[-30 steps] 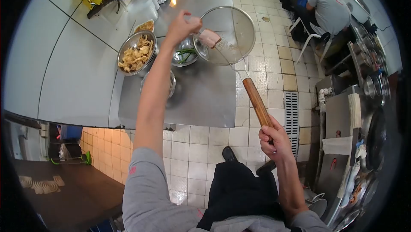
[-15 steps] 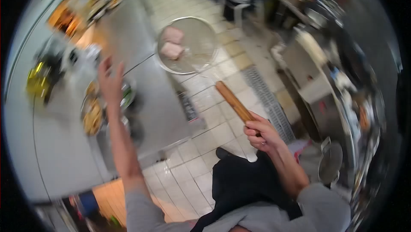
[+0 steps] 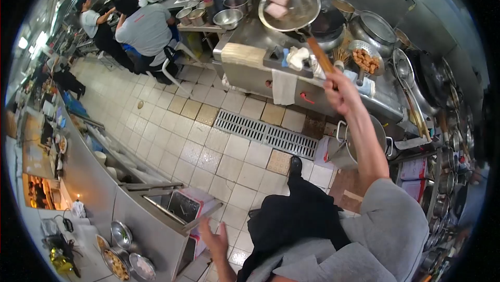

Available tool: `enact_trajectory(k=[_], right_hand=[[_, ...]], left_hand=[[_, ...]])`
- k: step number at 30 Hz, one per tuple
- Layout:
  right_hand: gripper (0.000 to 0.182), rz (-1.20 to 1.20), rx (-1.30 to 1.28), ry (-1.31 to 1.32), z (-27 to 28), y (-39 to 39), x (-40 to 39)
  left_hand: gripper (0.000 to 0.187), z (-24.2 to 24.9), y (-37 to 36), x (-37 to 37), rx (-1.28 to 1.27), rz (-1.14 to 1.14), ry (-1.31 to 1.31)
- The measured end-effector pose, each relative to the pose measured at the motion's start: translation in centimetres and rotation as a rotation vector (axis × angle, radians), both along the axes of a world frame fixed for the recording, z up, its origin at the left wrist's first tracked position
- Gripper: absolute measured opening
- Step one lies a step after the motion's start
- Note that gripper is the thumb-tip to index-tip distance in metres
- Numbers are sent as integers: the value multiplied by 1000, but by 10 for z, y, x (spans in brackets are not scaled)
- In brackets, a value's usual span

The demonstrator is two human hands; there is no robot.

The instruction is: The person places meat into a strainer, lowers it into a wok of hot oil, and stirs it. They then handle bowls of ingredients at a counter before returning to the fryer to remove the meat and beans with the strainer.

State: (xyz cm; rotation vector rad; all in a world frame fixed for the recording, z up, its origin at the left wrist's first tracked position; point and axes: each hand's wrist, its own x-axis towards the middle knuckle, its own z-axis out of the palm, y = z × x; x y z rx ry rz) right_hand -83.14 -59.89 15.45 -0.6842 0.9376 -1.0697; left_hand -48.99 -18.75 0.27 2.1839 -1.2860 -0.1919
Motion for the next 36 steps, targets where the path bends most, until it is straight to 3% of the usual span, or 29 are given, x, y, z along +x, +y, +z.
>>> enact_trajectory(k=[2, 7, 9, 13, 19, 21, 22, 24, 27, 30, 31, 34, 36], right_hand=[[18, -48, -52, 181, 2, -62, -36], [11, -20, 76, 199, -19, -195, -112], [9, -4, 127, 239, -25, -223, -127], [7, 48, 145, 324, -25, -252, -136], [11, 64, -6, 586, -27, -273, -131], [12, 46, -121, 827, -52, -290, -137], [13, 15, -99, 764, -42, -282, -130], [16, 0, -299, 1004, -60, -307, -135], [22, -111, -163, 933, -37, -291, -120], [18, -220, -196, 995, -42, -293, -115], [18, -208, -139, 961, -41, -295, -113], [18, -205, -51, 613, -25, -274, -118], [27, -275, -130, 702, -35, -279, -135]], left_hand=[[46, -49, 1, -38, 115, 25, 116], [50, -150, 15, -94, 388, 209, 363], [54, -187, 31, -100, 436, 241, 446], [55, -255, 80, -102, 683, 265, 361], [52, -279, 64, -80, 676, 227, 497], [51, -286, 60, -67, 640, 190, 541], [50, -292, 53, -58, 611, 165, 562], [49, -302, 41, -41, 536, 114, 609], [48, -306, 15, -14, 450, 77, 688], [42, -251, -41, -10, 590, 175, 758], [43, -269, -39, 0, 491, 127, 845], [44, -292, -39, 25, 549, 93, 866], [47, -356, -10, 58, 446, -79, 754]])
